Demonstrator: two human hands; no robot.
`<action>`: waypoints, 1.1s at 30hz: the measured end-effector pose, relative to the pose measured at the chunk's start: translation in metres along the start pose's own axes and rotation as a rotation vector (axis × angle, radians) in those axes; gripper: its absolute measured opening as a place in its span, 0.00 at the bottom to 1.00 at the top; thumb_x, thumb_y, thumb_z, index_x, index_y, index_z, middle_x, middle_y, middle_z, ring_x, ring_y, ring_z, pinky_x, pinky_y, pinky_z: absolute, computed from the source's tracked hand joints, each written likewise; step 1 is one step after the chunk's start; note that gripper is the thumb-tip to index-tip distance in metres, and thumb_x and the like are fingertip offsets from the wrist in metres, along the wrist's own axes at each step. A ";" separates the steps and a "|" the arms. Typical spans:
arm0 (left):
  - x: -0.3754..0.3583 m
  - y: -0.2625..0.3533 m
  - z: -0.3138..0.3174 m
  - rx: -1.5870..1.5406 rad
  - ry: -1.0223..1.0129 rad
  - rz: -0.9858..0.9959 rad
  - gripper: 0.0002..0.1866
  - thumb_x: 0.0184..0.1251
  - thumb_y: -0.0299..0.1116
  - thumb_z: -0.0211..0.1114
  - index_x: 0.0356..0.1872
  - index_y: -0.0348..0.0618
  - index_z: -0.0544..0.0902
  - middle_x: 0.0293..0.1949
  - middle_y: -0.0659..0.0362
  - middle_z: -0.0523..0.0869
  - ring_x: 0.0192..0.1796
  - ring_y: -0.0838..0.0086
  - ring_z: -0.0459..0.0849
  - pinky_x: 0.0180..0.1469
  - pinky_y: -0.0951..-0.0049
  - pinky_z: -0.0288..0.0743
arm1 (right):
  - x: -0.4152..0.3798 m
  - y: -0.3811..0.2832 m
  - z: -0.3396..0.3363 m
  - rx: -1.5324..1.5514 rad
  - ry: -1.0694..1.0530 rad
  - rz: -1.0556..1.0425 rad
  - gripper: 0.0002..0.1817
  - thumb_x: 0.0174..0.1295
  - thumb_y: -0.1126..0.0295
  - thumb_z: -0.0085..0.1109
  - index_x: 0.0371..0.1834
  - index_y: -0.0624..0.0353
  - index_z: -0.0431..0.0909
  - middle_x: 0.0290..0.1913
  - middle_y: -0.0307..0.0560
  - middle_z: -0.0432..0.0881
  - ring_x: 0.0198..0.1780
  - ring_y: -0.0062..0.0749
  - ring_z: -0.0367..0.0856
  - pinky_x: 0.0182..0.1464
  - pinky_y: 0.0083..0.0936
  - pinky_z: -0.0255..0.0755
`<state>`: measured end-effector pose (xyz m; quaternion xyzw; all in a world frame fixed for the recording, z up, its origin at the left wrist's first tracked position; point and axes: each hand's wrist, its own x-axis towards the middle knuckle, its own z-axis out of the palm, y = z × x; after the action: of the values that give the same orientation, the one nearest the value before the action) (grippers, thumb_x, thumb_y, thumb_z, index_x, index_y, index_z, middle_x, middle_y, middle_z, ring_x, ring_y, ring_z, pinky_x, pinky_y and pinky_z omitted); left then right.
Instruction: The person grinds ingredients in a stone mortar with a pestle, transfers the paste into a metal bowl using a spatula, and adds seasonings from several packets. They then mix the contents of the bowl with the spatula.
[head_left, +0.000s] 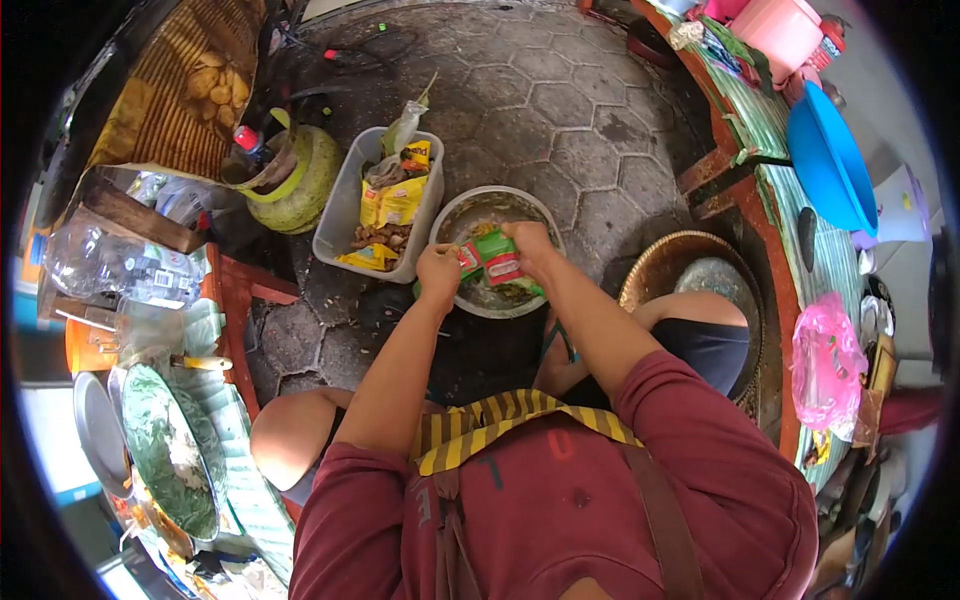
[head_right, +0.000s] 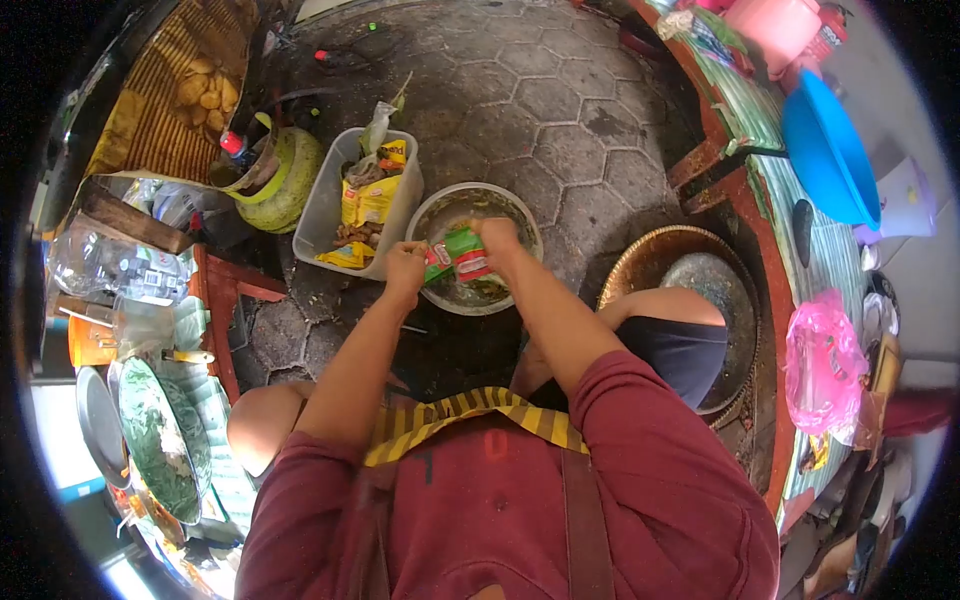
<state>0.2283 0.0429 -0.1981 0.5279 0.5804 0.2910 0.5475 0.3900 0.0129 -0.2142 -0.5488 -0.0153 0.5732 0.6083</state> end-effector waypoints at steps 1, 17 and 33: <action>-0.003 0.001 0.000 0.002 -0.009 -0.004 0.12 0.60 0.34 0.64 0.37 0.34 0.80 0.27 0.56 0.82 0.29 0.73 0.78 0.33 0.72 0.72 | 0.005 -0.004 -0.011 0.012 0.086 0.028 0.03 0.58 0.78 0.55 0.30 0.67 0.75 0.32 0.52 0.78 0.34 0.37 0.79 0.34 0.40 0.76; -0.009 0.000 -0.041 0.793 -0.161 0.016 0.16 0.58 0.43 0.56 0.43 0.48 0.80 0.35 0.50 0.84 0.43 0.54 0.82 0.47 0.57 0.73 | 0.005 0.010 -0.018 -0.978 -0.062 0.102 0.23 0.51 0.70 0.63 0.51 0.64 0.73 0.40 0.52 0.81 0.37 0.34 0.80 0.40 0.30 0.74; -0.003 -0.014 -0.065 0.683 -0.400 0.071 0.47 0.39 0.38 0.76 0.64 0.46 0.62 0.53 0.50 0.77 0.51 0.62 0.79 0.49 0.66 0.73 | 0.002 -0.010 0.022 -1.510 -0.484 -0.525 0.24 0.46 0.68 0.57 0.50 0.60 0.73 0.40 0.55 0.81 0.42 0.43 0.80 0.47 0.34 0.71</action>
<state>0.1623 0.0523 -0.1945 0.7457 0.5071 -0.0084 0.4322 0.3831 0.0307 -0.2001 -0.6492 -0.6531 0.3507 0.1705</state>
